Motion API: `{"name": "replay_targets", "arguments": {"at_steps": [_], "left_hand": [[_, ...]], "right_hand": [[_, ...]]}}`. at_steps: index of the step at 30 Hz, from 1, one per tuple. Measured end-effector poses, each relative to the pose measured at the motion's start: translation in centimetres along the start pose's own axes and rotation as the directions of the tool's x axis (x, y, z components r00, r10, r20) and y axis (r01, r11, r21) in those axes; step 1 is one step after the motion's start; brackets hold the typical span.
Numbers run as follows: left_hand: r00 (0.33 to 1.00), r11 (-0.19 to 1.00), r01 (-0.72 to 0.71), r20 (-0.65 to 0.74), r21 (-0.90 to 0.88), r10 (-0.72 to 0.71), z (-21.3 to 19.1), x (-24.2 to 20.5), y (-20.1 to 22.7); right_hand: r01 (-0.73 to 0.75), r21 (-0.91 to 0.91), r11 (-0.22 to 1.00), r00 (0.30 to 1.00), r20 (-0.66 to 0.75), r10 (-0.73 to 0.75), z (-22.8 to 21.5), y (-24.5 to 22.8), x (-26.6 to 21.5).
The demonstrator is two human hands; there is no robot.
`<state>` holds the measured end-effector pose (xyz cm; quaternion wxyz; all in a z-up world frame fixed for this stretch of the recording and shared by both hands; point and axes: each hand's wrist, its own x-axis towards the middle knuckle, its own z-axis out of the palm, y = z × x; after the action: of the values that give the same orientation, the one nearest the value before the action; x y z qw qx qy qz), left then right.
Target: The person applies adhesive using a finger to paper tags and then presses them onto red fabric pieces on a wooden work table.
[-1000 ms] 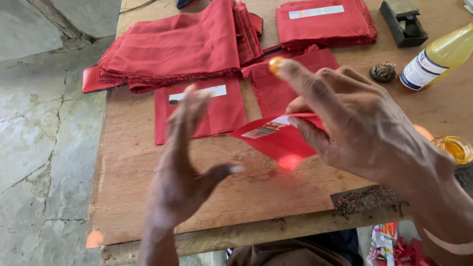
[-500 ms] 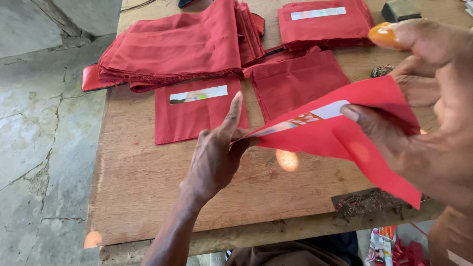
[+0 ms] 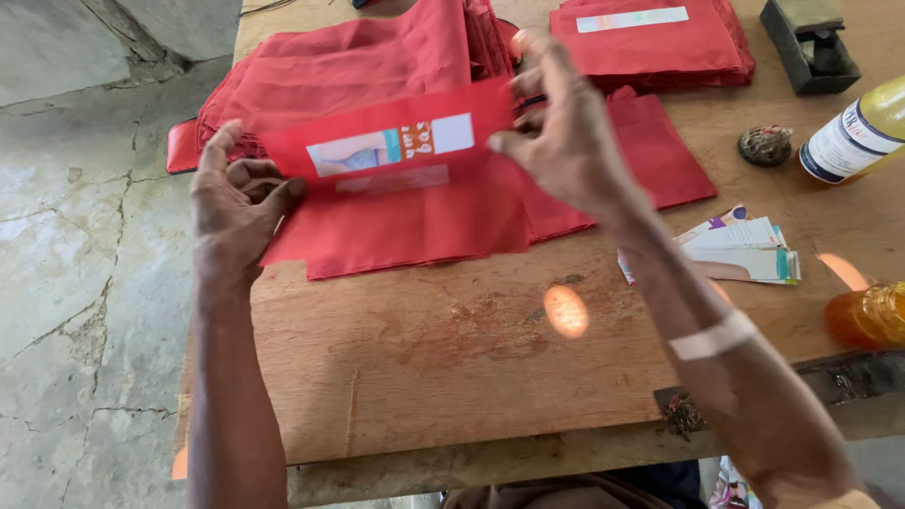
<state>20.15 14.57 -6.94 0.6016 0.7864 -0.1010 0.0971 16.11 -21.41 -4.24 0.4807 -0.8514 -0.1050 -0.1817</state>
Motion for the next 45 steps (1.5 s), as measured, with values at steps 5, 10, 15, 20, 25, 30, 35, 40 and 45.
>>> {"name": "replay_targets", "arguments": {"at_steps": [5, 10, 15, 20, 25, 30, 35, 40, 45], "left_hand": [[0.998, 0.972, 0.049, -0.05, 0.229, -0.038, 0.1, 1.5, -6.1], [0.997, 0.928, 0.051, -0.072, 0.37, -0.027, 0.9, 1.7, -7.9], [0.996, 0.854, 0.072, -0.087, 0.516, -0.032, 1.7, 1.2, -6.6], [0.921, 0.517, -0.249, 0.034, 0.819, 0.389, 3.1, 0.2, -5.6], [0.909, 0.516, -0.259, 0.026, 0.816, 0.415, 4.1, -0.4, -5.7], [0.777, 0.495, -0.325, -0.071, 0.806, 0.625, 4.8, -0.8, -3.5], [0.757, 0.595, -0.604, 0.147, 0.531, 0.637, 12.2, -3.7, 1.3], [0.65, 0.75, -0.653, 0.586, 0.105, 0.484, 24.7, -8.5, 5.2], [0.622, 0.832, -0.547, 0.707, 0.087, 0.335, 31.9, -9.3, 7.0]], "right_hand": [[-0.161, 0.0, 0.987, 0.985, 0.055, 0.161, 6.1, 4.7, 0.6], [-0.129, 0.025, 0.991, 0.992, 0.003, 0.128, 7.5, 7.1, 0.2], [0.069, -0.118, 0.991, 0.991, 0.12, -0.055, 7.9, 6.1, -2.9], [0.205, -0.128, 0.97, 0.949, 0.27, -0.165, 7.1, 2.9, -6.2], [0.172, -0.08, 0.982, 0.962, 0.228, -0.15, 2.9, 0.4, -8.7], [0.115, -0.168, 0.979, 0.972, 0.222, -0.076, -3.5, -1.4, -15.6], [0.063, -0.286, 0.956, 0.981, 0.196, -0.006, -6.2, -3.2, -21.5], [0.03, -0.322, 0.946, 0.982, 0.188, 0.033, -7.3, -3.0, -25.1], [-0.066, -0.38, 0.923, 0.984, 0.13, 0.123, -9.7, -2.9, -26.5]]}}
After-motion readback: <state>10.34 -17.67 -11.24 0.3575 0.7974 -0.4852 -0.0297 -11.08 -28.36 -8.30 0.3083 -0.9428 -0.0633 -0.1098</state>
